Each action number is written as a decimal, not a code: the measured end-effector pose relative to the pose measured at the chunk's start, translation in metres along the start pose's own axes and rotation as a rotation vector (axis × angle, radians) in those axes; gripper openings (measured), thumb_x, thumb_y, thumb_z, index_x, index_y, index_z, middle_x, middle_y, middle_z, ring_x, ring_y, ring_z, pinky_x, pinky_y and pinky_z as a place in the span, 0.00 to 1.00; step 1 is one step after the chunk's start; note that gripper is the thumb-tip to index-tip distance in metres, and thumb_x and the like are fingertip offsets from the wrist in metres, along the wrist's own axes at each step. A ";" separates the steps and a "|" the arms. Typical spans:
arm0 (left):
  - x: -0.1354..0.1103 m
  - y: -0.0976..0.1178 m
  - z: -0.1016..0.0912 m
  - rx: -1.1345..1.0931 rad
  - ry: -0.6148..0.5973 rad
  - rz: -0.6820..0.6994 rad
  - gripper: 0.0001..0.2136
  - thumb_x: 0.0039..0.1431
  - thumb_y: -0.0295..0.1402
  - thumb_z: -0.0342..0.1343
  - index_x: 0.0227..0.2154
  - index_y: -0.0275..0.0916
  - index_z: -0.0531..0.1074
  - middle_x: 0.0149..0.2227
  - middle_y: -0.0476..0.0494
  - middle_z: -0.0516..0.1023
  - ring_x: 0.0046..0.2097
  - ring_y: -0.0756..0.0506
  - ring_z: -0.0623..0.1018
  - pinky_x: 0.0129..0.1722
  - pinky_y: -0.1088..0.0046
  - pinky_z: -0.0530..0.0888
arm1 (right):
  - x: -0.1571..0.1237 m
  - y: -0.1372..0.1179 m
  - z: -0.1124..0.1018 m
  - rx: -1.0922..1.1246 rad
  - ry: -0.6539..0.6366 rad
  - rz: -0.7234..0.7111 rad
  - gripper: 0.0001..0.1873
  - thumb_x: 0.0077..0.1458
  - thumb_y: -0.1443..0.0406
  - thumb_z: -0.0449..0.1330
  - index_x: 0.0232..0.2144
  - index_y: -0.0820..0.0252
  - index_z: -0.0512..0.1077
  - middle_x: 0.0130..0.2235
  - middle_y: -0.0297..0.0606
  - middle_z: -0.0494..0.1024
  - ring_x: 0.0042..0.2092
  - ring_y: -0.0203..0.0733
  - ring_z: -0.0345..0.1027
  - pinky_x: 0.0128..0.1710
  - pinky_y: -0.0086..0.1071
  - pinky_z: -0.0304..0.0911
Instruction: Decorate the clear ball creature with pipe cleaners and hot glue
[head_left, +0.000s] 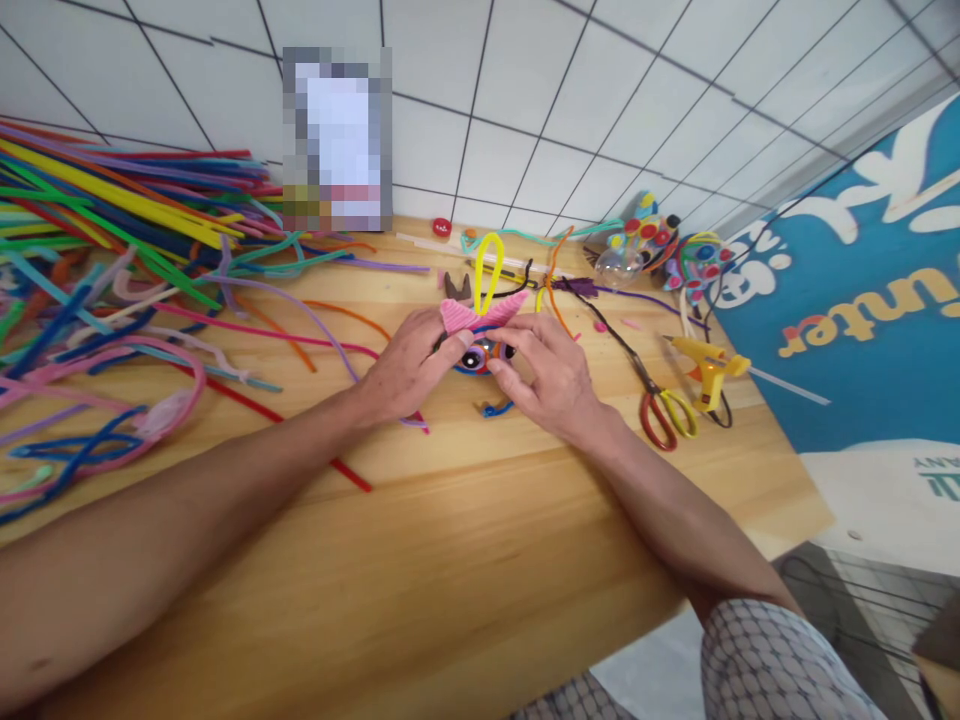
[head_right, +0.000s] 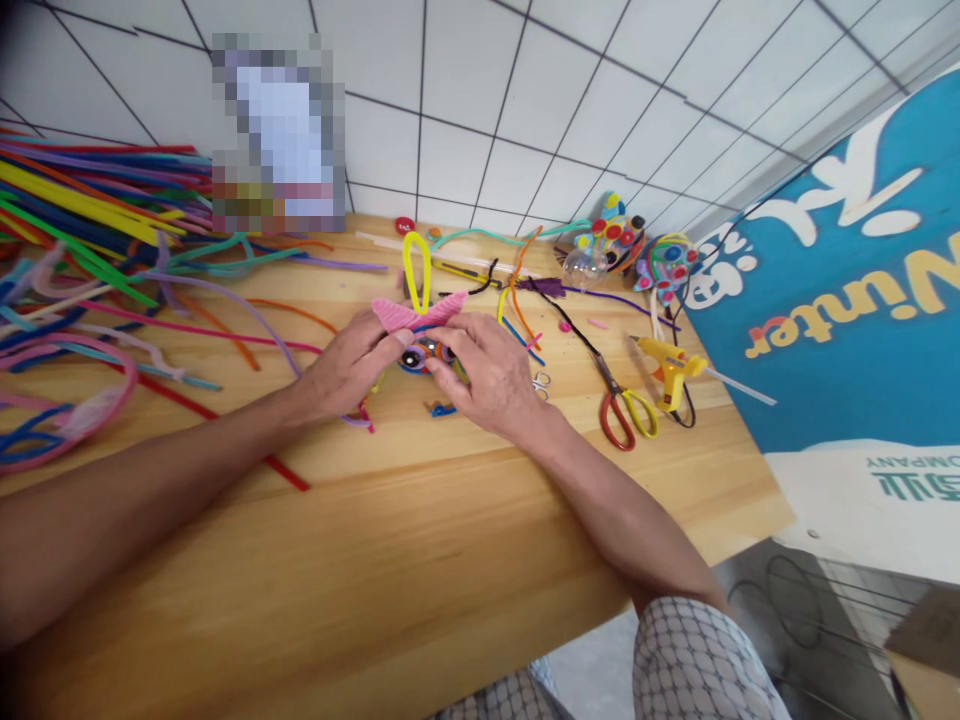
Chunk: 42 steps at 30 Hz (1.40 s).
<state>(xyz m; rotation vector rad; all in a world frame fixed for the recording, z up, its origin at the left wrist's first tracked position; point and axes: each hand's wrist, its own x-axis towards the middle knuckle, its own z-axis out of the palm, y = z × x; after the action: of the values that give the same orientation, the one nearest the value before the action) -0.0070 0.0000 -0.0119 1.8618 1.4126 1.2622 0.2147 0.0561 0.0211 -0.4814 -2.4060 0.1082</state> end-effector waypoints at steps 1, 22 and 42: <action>0.000 0.000 0.000 -0.005 0.000 0.002 0.20 0.75 0.47 0.48 0.53 0.44 0.80 0.58 0.39 0.84 0.62 0.36 0.79 0.68 0.51 0.72 | 0.000 0.000 0.000 -0.005 0.006 -0.007 0.13 0.71 0.61 0.61 0.55 0.53 0.77 0.50 0.46 0.82 0.52 0.51 0.78 0.52 0.48 0.77; -0.001 0.004 -0.002 -0.024 0.012 -0.022 0.21 0.76 0.48 0.45 0.50 0.44 0.81 0.55 0.41 0.85 0.59 0.36 0.81 0.66 0.54 0.74 | -0.001 0.001 0.003 -0.004 0.020 -0.013 0.16 0.71 0.61 0.61 0.58 0.53 0.76 0.52 0.47 0.82 0.53 0.52 0.77 0.53 0.49 0.76; -0.001 0.004 -0.003 -0.060 0.006 -0.056 0.23 0.75 0.51 0.48 0.52 0.41 0.81 0.54 0.39 0.85 0.58 0.35 0.80 0.65 0.55 0.74 | -0.001 0.001 0.002 0.086 0.050 0.047 0.19 0.71 0.60 0.62 0.62 0.53 0.71 0.51 0.44 0.85 0.51 0.50 0.80 0.52 0.47 0.77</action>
<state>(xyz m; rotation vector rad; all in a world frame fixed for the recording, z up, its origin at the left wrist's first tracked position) -0.0072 -0.0027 -0.0075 1.7679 1.4045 1.2696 0.2142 0.0564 0.0191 -0.4948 -2.3317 0.2173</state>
